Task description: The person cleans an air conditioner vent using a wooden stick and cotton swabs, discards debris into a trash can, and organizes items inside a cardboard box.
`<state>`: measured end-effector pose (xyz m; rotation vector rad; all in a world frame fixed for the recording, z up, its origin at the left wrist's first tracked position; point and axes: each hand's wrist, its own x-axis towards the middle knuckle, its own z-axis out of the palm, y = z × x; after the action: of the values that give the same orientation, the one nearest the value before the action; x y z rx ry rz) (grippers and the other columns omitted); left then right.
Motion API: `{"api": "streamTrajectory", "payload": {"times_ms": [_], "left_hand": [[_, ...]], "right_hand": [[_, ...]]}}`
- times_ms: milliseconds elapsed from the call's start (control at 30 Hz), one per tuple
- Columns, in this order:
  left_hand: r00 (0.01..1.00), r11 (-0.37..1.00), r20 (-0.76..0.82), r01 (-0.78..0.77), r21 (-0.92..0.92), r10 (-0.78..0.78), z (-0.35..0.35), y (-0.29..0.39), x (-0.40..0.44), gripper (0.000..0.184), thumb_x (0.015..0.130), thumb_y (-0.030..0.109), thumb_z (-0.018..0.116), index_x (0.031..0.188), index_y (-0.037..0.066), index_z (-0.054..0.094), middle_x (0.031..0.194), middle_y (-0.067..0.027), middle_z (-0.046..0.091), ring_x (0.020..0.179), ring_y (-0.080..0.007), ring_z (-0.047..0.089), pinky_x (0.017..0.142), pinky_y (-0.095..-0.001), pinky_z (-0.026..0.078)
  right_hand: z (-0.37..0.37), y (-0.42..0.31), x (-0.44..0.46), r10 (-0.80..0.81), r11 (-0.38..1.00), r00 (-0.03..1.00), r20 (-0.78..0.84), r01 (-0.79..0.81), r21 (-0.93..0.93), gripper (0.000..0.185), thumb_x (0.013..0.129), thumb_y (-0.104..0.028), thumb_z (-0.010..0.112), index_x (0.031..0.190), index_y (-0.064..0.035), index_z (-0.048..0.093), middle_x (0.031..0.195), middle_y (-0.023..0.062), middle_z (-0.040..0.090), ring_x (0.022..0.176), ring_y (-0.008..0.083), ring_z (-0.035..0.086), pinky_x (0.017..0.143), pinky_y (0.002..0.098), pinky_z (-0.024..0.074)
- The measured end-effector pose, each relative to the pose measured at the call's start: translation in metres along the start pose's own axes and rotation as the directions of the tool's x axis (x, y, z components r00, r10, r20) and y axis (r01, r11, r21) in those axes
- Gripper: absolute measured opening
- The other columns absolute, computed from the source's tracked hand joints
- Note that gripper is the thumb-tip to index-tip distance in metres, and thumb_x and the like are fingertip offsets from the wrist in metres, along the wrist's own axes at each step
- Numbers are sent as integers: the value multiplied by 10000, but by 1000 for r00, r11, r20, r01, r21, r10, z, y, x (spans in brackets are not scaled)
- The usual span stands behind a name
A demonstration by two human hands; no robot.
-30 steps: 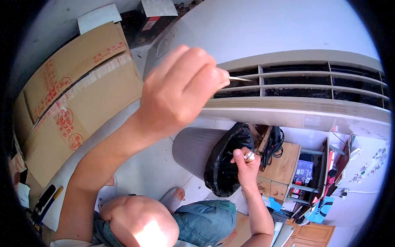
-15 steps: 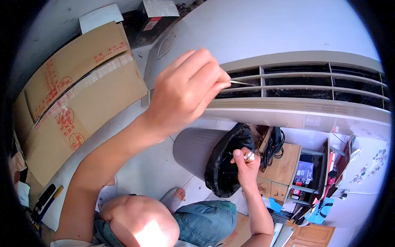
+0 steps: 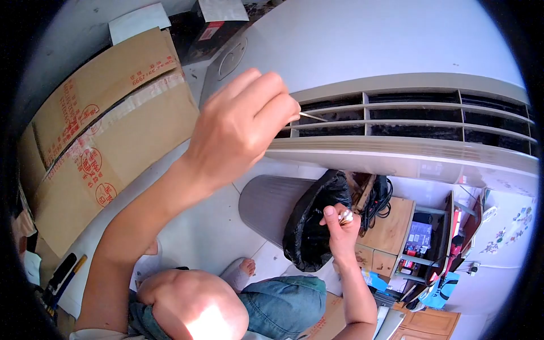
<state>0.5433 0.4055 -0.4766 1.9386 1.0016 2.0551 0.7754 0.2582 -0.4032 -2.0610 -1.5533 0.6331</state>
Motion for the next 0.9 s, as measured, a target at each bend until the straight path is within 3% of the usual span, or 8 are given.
{"api": "streamTrajectory", "payload": {"times_ms": [100, 300, 567, 700, 900], "left_hand": [[988, 990, -111, -96, 103, 107, -1, 7, 3, 134, 679, 51, 657, 703, 42, 526, 700, -51, 459, 621, -200, 487, 519, -314, 403], [932, 976, -289, -207, 67, 218, 15, 13, 8, 163, 615, 34, 650, 694, 47, 507, 699, -50, 460, 592, -188, 469, 505, -286, 402], [991, 988, 94, -110, 106, 100, -10, 19, -8, 185, 605, 22, 640, 683, 52, 475, 685, -63, 427, 585, -208, 471, 530, -316, 417], [984, 999, 173, 30, 13, -32, -13, 5, -8, 182, 646, 2, 663, 696, 27, 490, 699, -82, 477, 612, -260, 508, 549, -349, 432], [976, 967, 118, 203, -155, -185, -10, 4, -1, 150, 682, -16, 658, 700, 30, 516, 663, -68, 504, 592, -223, 542, 518, -337, 435]], "right_hand": [[3, -3, -1, -2, 1000, 1000, 8, 2, -12, 364, 898, -331, 603, 647, -80, 525, 561, -13, 521, 479, 31, 378, 446, 202, 257], [5, -6, 0, -13, 1000, 1000, 8, 13, 0, 385, 894, -343, 606, 629, -77, 519, 551, -14, 513, 475, 36, 376, 445, 206, 258], [3, 2, 0, 0, 1000, 1000, 9, 0, 26, 391, 891, -343, 610, 623, -74, 515, 545, -7, 507, 470, 35, 369, 442, 206, 252], [8, -4, 2, -13, 999, 1000, 25, 12, 43, 394, 893, -344, 607, 621, -72, 519, 541, -9, 503, 469, 36, 366, 440, 207, 250], [7, -2, 4, -18, 1000, 999, 33, 18, 4, 414, 894, -357, 603, 605, -71, 521, 537, -15, 501, 473, 35, 364, 443, 211, 252]]}}
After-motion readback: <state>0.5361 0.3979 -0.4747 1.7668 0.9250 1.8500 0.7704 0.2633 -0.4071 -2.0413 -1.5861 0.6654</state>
